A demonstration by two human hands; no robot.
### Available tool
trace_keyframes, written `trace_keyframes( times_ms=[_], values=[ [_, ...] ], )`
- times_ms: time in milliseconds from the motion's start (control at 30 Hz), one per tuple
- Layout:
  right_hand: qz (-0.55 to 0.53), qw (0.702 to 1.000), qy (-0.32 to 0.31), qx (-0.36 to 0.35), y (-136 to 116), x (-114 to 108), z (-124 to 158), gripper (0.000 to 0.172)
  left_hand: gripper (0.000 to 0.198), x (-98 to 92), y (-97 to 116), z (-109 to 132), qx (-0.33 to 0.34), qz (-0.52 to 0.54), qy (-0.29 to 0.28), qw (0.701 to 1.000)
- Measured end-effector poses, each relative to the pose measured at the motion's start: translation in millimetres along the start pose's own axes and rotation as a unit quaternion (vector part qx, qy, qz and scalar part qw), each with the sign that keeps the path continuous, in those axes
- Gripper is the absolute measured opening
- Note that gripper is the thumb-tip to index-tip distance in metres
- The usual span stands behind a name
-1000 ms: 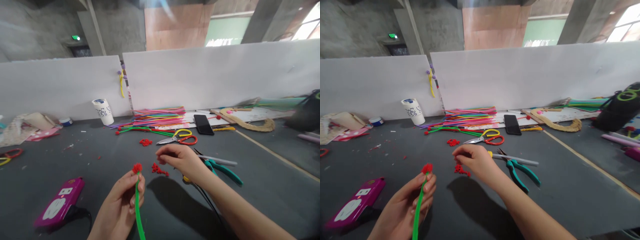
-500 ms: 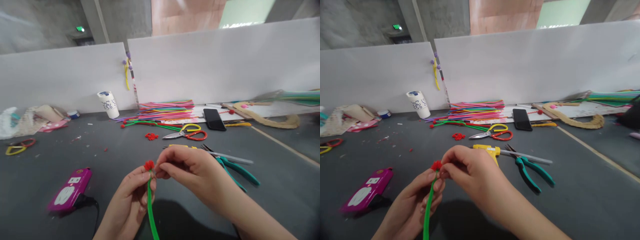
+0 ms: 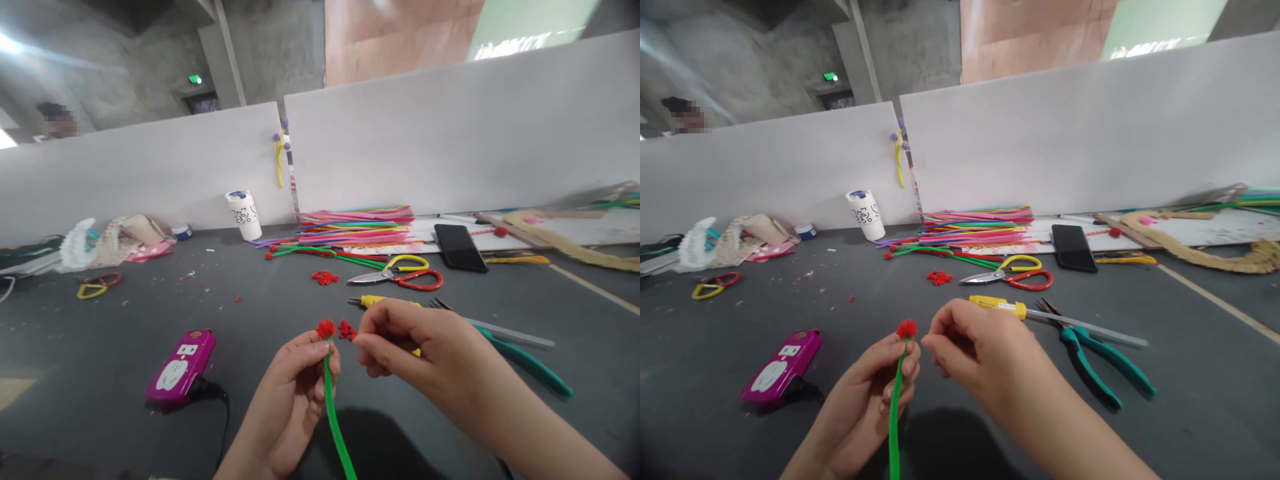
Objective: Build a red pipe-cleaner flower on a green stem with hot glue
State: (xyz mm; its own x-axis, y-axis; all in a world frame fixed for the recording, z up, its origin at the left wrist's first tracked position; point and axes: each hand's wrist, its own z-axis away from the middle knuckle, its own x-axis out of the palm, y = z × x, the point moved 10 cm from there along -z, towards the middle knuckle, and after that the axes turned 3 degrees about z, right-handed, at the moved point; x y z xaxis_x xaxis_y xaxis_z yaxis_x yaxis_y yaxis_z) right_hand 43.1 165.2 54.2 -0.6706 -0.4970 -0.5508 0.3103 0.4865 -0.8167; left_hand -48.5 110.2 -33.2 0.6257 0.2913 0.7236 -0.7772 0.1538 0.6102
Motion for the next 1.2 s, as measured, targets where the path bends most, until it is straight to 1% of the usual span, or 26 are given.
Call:
trace_keyframes(
  times_ms=[167,300,400,467,600,767,900,1067,1200],
  values=[
    [0.055,0.998,0.002,-0.001,-2.1,-2.4,5.1,0.013,0.008,2.7,0.3,1.8,-0.001,0.006,-0.005,1.000],
    [0.095,0.995,0.010,-0.031,-11.9,-4.0,8.0,0.014,0.006,3.1,0.6,3.1,-0.003,0.014,-0.006,1.000],
    [0.143,0.988,0.032,-0.055,-20.1,-5.5,8.3,0.011,0.003,0.3,-1.9,4.2,-0.011,0.017,0.005,1.000],
    [0.155,0.985,0.042,-0.067,-23.8,-4.8,8.6,0.010,0.001,-3.7,-3.8,5.2,-0.017,0.019,0.024,0.999],
    [0.176,0.978,0.054,-0.103,-29.7,-1.5,11.1,0.010,0.005,-7.8,-6.7,6.8,-0.023,0.015,0.049,0.998],
    [0.248,0.955,0.057,-0.151,-33.8,3.8,13.9,0.017,0.006,0.5,-8.3,4.9,-0.024,0.000,0.024,0.999],
    [0.254,0.949,0.055,-0.180,-37.3,6.0,14.8,0.019,0.004,5.3,-9.0,4.2,-0.025,-0.013,0.011,1.000],
    [0.261,0.942,0.073,-0.197,-39.8,5.4,16.7,0.020,0.007,3.4,-10.9,6.2,-0.036,-0.015,0.019,0.999],
    [0.259,0.938,0.082,-0.215,-43.6,5.1,18.4,0.021,0.008,4.6,-9.8,6.0,-0.032,-0.015,0.015,0.999]
  ],
)
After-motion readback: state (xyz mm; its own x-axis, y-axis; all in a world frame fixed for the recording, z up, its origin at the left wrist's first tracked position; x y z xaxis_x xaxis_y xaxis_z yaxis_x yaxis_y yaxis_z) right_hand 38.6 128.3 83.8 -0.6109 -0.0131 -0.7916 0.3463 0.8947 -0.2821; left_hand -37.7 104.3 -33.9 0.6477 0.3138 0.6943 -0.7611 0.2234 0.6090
